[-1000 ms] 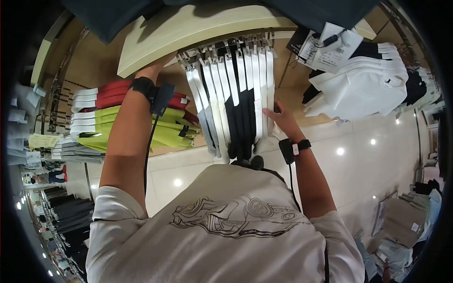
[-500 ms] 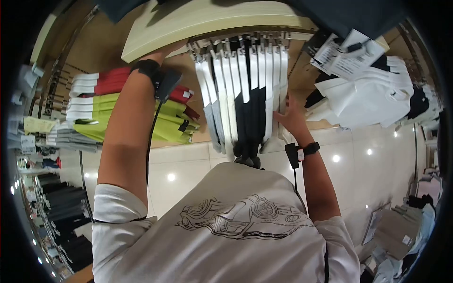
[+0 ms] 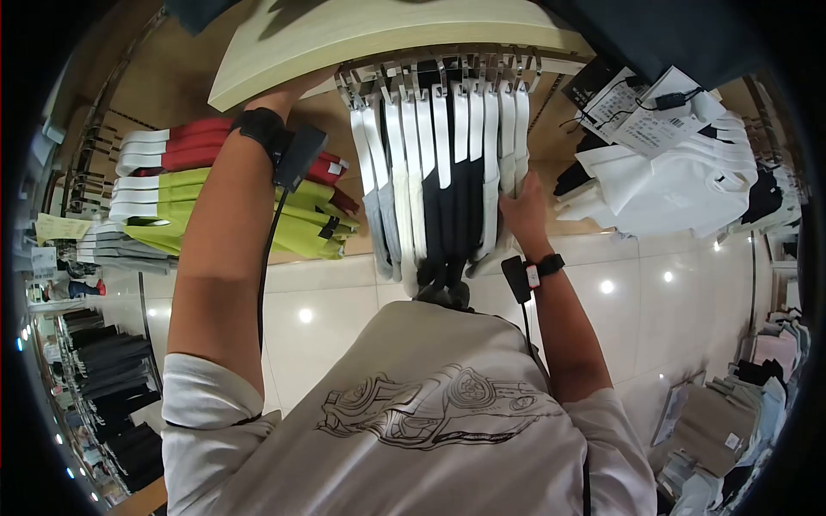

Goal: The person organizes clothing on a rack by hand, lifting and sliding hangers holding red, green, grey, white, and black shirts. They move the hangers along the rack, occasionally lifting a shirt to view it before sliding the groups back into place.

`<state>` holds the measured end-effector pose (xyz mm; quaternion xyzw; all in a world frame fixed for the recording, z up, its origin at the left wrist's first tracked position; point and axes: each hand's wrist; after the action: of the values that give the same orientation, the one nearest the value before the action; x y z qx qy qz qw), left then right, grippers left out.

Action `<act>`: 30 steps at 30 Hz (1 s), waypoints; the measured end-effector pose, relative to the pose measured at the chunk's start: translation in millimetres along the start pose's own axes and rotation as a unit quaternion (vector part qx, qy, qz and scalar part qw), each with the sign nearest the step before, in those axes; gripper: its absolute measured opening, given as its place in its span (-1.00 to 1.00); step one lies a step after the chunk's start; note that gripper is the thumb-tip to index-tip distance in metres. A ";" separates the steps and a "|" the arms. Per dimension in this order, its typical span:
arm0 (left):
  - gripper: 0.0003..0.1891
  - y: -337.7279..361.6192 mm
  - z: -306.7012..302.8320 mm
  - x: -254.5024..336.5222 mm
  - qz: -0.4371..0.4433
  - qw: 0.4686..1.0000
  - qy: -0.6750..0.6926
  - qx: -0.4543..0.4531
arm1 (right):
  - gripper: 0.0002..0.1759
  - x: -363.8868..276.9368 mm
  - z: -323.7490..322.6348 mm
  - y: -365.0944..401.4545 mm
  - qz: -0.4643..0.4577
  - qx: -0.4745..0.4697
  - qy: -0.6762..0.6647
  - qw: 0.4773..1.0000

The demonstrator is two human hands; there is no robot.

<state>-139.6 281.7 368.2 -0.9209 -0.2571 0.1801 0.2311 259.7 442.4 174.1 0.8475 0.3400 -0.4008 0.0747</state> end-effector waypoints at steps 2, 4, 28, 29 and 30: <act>-0.48 -2.1 1.6 1.8 0.003 1.000 0.004 -0.001 | -0.36 7.1 8.0 -2.0 -0.038 0.043 0.016 0.998; -0.48 -2.9 2.2 2.6 0.004 1.000 0.009 0.002 | -0.38 17.6 11.4 -3.2 -0.043 0.070 0.008 0.997; -0.50 -0.2 -1.5 7.4 0.004 0.999 0.033 0.006 | -0.48 45.7 -53.9 -16.1 -0.014 0.025 -0.034 0.999; -0.50 -0.2 -1.9 6.8 0.004 0.999 0.033 0.007 | -0.48 43.8 -53.6 -14.8 -0.009 0.021 -0.043 0.999; -0.50 0.1 -2.2 6.3 0.003 0.999 0.032 0.007 | -0.48 42.1 -53.1 -13.8 -0.003 0.017 -0.052 0.998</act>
<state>-133.6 284.4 368.7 -0.9255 -0.2452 0.1528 0.2449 303.1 495.8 180.8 0.8254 0.3314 -0.4507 0.0763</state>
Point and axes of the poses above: each hand's wrist, its own y-axis away from the middle knuckle, its own z-axis out of the palm, x = y × z, and after that the axes turned 4 degrees about -z, right-handed
